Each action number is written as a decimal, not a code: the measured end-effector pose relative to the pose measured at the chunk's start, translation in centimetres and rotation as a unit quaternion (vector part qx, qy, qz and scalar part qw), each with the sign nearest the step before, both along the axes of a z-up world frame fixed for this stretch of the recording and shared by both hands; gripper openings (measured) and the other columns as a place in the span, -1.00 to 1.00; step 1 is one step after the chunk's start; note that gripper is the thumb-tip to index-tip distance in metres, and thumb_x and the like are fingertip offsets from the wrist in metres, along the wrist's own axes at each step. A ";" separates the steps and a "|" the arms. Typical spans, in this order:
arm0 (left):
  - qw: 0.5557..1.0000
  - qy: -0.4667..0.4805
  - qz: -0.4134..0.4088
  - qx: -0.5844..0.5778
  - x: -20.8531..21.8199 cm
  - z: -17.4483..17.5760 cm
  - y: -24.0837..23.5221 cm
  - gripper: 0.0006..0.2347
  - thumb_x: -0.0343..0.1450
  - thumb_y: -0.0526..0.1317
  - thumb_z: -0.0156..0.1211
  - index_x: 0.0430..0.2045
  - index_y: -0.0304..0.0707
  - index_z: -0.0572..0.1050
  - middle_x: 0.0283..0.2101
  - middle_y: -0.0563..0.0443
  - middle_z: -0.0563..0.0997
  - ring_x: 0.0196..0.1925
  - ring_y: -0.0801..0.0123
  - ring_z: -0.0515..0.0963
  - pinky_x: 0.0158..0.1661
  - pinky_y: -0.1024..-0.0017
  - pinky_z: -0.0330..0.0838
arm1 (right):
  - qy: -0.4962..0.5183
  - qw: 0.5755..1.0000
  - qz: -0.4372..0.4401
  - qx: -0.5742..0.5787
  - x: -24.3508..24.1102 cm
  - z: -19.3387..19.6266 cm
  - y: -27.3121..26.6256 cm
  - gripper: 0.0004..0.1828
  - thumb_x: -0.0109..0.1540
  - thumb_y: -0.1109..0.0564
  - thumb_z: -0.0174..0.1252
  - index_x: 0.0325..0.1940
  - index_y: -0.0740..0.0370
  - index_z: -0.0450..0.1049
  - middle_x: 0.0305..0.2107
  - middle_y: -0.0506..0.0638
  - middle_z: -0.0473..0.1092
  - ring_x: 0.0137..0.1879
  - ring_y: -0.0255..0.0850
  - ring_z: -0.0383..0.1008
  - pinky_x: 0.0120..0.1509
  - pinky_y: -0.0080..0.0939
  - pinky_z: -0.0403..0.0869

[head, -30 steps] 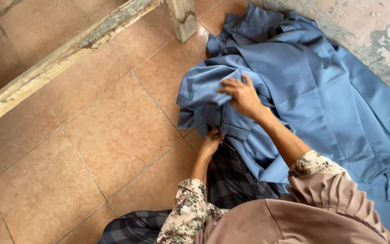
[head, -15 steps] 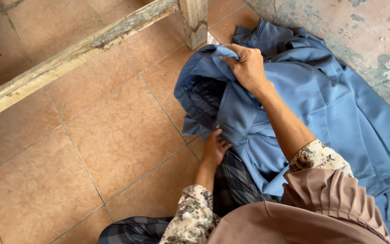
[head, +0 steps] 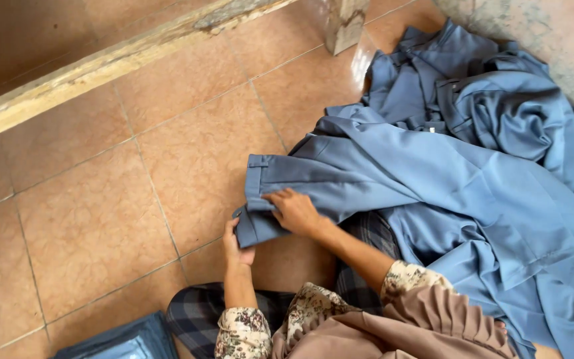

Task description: The person folds blue trousers on a tiled floor. They pick up each pair from a pile, lay it flat, fold the legs together, and then fold the garment into a compact rectangle before stacking it.

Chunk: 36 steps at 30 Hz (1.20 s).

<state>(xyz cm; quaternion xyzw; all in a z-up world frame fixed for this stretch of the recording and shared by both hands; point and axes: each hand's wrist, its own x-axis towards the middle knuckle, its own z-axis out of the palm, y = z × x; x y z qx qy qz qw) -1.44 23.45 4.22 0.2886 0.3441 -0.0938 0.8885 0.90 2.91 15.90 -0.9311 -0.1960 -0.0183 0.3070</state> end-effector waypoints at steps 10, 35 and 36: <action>0.997 0.017 0.009 0.076 -9.0 8.4 -3.0 -0.48 0.39 0.01 0.30 0.25 -0.04 0.35 0.25 -0.04 0.48 0.30 0.13 0.41 0.33 -0.05 0.18 | 0.044 0.996 0.019 -0.078 -5.5 -8.6 7.6 -0.65 0.19 0.10 0.14 0.07 -0.08 0.52 -0.25 -0.12 0.56 -0.06 -0.14 0.58 -0.07 -0.10 0.60; 0.969 0.051 0.220 0.102 -4.8 10.1 5.9 -0.12 0.33 -0.13 0.49 0.43 -0.40 -0.07 0.51 -0.46 -0.19 0.51 -0.45 -0.33 0.31 -0.47 -0.45 | -0.203 0.952 -0.035 -0.226 -6.3 -4.8 -3.9 -0.63 0.31 0.11 -0.05 0.17 -0.16 0.44 -0.06 -0.10 0.48 0.21 -0.17 0.46 0.19 -0.02 0.41; 0.968 0.051 0.224 0.101 -4.6 11.1 7.5 -0.12 0.33 -0.13 0.49 0.43 -0.40 -0.07 0.51 -0.46 -0.19 0.51 -0.45 -0.33 0.31 -0.47 -0.45 | -0.204 0.952 -0.031 -0.226 -6.3 -5.4 -5.7 -0.63 0.31 0.11 -0.05 0.17 -0.16 0.44 -0.06 -0.10 0.48 0.21 -0.17 0.46 0.19 -0.02 0.41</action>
